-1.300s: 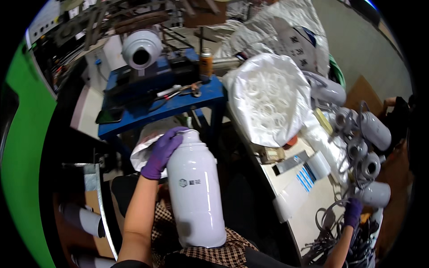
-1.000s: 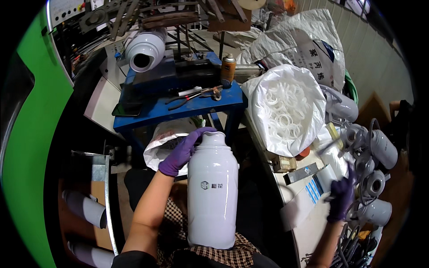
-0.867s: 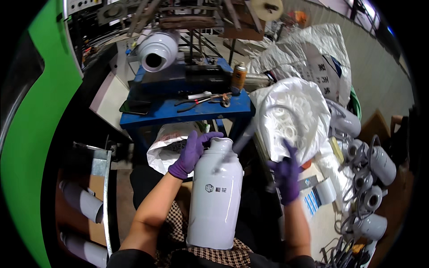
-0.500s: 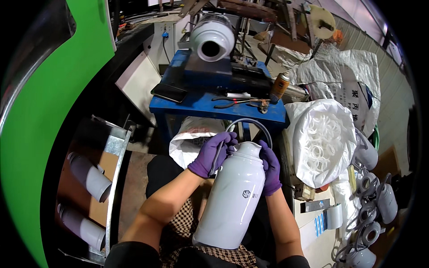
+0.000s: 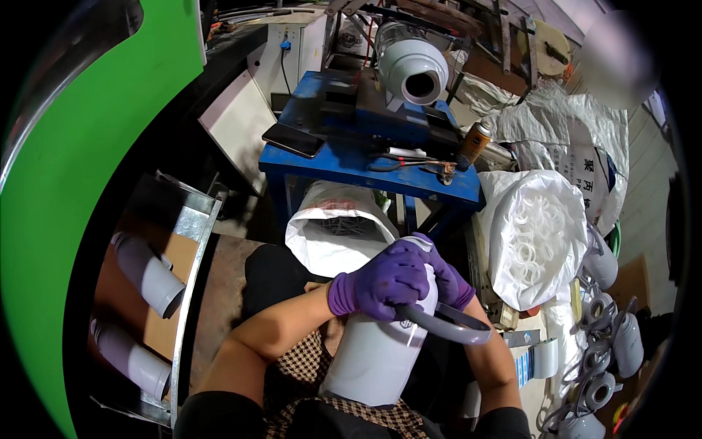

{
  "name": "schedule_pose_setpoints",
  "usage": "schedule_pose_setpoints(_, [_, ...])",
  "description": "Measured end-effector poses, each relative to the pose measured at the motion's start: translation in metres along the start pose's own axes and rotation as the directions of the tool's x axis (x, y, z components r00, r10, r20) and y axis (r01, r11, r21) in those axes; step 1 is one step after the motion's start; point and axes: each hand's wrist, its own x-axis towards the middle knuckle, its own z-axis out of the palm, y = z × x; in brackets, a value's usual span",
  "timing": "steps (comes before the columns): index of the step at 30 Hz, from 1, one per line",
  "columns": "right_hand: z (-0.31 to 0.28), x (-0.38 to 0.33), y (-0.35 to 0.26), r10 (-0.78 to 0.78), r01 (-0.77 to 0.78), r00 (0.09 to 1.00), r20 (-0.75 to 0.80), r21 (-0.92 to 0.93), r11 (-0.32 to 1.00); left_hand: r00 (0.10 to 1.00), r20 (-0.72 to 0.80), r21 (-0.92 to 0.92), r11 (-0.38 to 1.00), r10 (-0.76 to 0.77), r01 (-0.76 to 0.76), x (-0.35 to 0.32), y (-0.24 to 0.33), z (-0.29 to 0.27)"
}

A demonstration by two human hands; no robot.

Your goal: The person repeatedly assembles white plastic containers by inserting a gray handle into the container's neck, then placing a circular cap on top. The person handles each container one at a time, secures the handle, and caps the unit before moving to the next.

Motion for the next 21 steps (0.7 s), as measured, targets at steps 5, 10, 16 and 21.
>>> schedule_pose_setpoints(5, [0.014,0.002,-0.022,0.097,-0.098,0.995,-0.014,-0.165,0.981,0.927,-0.347,0.029,0.986,-0.146,0.166,-0.012,0.000,0.004])
schedule_pose_setpoints(10, [0.021,0.022,-0.004,-0.236,0.199,0.938,-0.253,-0.164,0.966,0.336,-0.219,-0.975,0.195,-0.916,-0.102,-0.048,-0.051,-0.003])
schedule_pose_setpoints(16, [0.063,-0.010,-0.026,-0.526,0.523,0.831,-0.180,0.574,0.630,0.628,0.084,-0.996,-0.088,-0.774,0.023,-0.019,-0.050,-0.020])
schedule_pose_setpoints(21, [0.089,-0.023,-0.056,-0.436,0.270,0.844,-0.311,-0.457,0.848,0.450,0.356,-0.898,-0.166,-0.819,0.408,-0.023,-0.053,-0.015])
